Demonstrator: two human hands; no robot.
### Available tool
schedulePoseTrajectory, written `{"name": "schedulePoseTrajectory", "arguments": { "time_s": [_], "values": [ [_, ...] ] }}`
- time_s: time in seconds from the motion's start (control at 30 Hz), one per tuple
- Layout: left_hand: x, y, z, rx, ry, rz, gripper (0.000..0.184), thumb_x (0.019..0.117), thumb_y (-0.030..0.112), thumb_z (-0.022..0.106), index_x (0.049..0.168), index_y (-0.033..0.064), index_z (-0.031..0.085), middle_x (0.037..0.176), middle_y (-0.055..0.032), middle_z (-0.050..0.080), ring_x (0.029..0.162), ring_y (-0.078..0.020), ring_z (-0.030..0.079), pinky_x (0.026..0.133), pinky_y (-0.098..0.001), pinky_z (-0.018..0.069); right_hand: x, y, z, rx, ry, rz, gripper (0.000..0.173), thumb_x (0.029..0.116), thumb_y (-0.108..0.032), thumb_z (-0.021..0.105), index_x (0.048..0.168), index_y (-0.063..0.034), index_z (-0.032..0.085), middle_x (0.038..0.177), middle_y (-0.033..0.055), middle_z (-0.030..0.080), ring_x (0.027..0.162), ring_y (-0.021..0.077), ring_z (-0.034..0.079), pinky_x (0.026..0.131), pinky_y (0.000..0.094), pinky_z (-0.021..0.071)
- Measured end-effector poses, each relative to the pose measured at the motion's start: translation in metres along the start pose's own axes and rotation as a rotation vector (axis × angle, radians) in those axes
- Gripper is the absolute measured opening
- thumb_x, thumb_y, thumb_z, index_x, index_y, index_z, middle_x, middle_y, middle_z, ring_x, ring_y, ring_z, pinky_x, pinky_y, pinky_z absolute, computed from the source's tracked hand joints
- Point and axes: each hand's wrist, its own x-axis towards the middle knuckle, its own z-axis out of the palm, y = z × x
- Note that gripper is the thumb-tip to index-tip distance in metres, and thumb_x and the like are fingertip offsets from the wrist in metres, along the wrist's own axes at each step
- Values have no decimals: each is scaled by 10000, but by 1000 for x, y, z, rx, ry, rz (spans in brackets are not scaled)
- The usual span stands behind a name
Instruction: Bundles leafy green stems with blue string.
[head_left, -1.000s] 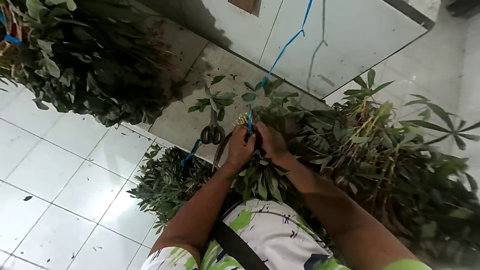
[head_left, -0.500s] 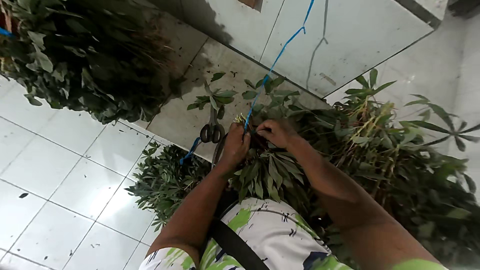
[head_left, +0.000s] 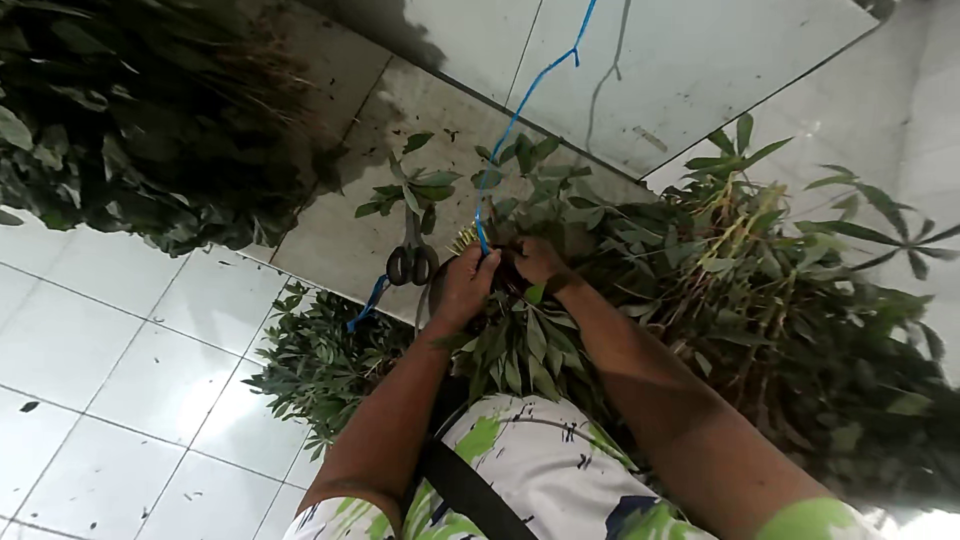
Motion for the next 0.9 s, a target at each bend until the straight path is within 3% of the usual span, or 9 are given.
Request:
{"name": "schedulePoseTrajectory", "arguments": {
  "time_s": [0.13, 0.27, 0.33, 0.43, 0.6, 0.67, 0.77, 0.83, 0.9],
  "values": [
    [-2, -1, -2, -115, 47, -92, 261, 1079, 324, 533, 1179, 98, 618, 880, -87, 651, 703, -180, 617, 617, -359, 544, 5, -1, 2, -101, 34, 31, 341, 1015, -312, 619, 1156, -12, 695, 1046, 211, 715, 991, 375, 699, 901, 595, 548],
    [1, 8, -2, 43, 63, -46, 279, 1067, 338, 562, 1125, 69, 604, 831, -99, 637, 654, -200, 612, 592, -388, 547, 0, -3, -6, -150, -9, 61, 319, 1010, -308, 622, 1177, -47, 698, 1070, 197, 716, 1017, 374, 695, 904, 619, 540],
    [2, 13, -3, 136, 30, 4, 252, 1043, 302, 615, 1151, 74, 621, 917, -99, 680, 748, -204, 668, 678, -422, 590, -8, 5, -17, -161, 9, -7, 257, 979, -271, 626, 1119, -80, 727, 1047, 169, 727, 1011, 353, 698, 886, 624, 543],
    [7, 10, 1, 256, -5, 106, 244, 992, 179, 676, 1204, 61, 652, 1097, -114, 694, 970, -222, 691, 879, -461, 591, -35, 5, -34, -85, 75, -163, 214, 946, -282, 698, 1009, -86, 754, 1045, 121, 706, 1021, 282, 672, 904, 538, 555],
    [16, 0, 10, 357, 22, 273, 156, 986, 125, 644, 1102, 58, 723, 1062, -104, 708, 1038, -241, 676, 954, -469, 556, -52, -17, -27, -38, 264, -439, 186, 884, -258, 792, 884, -82, 733, 1117, 117, 665, 1081, 265, 639, 902, 467, 569],
    [16, -1, 9, 350, 22, 291, 143, 959, 89, 669, 1090, 65, 722, 1063, -103, 708, 1042, -246, 675, 957, -476, 556, -38, -16, -22, 18, 272, -518, 242, 920, -292, 742, 979, -58, 726, 1137, 128, 685, 1090, 259, 657, 932, 468, 570],
    [15, -4, 6, 336, 16, 279, 139, 985, 122, 632, 1085, 75, 717, 1052, -99, 698, 1021, -231, 673, 936, -465, 559, -29, -19, -22, -4, 149, -400, 329, 1072, -304, 475, 1264, -91, 636, 1169, 110, 699, 1002, 238, 707, 885, 488, 591],
    [13, 1, 3, 306, 29, 252, 161, 1027, 162, 598, 1078, 52, 705, 1015, -101, 702, 941, -203, 690, 876, -437, 585, -28, -17, -21, -23, 125, -336, 297, 1044, -198, 477, 1270, -73, 625, 1077, 135, 716, 940, 272, 716, 835, 515, 591],
    [11, 5, 1, 277, 53, 188, 179, 1052, 212, 579, 1094, 66, 674, 948, -88, 699, 821, -182, 688, 762, -414, 600, -29, -15, -18, -25, 122, -294, 325, 921, -138, 636, 1240, -75, 631, 1050, 132, 717, 934, 274, 713, 831, 518, 597]
  ]
}}
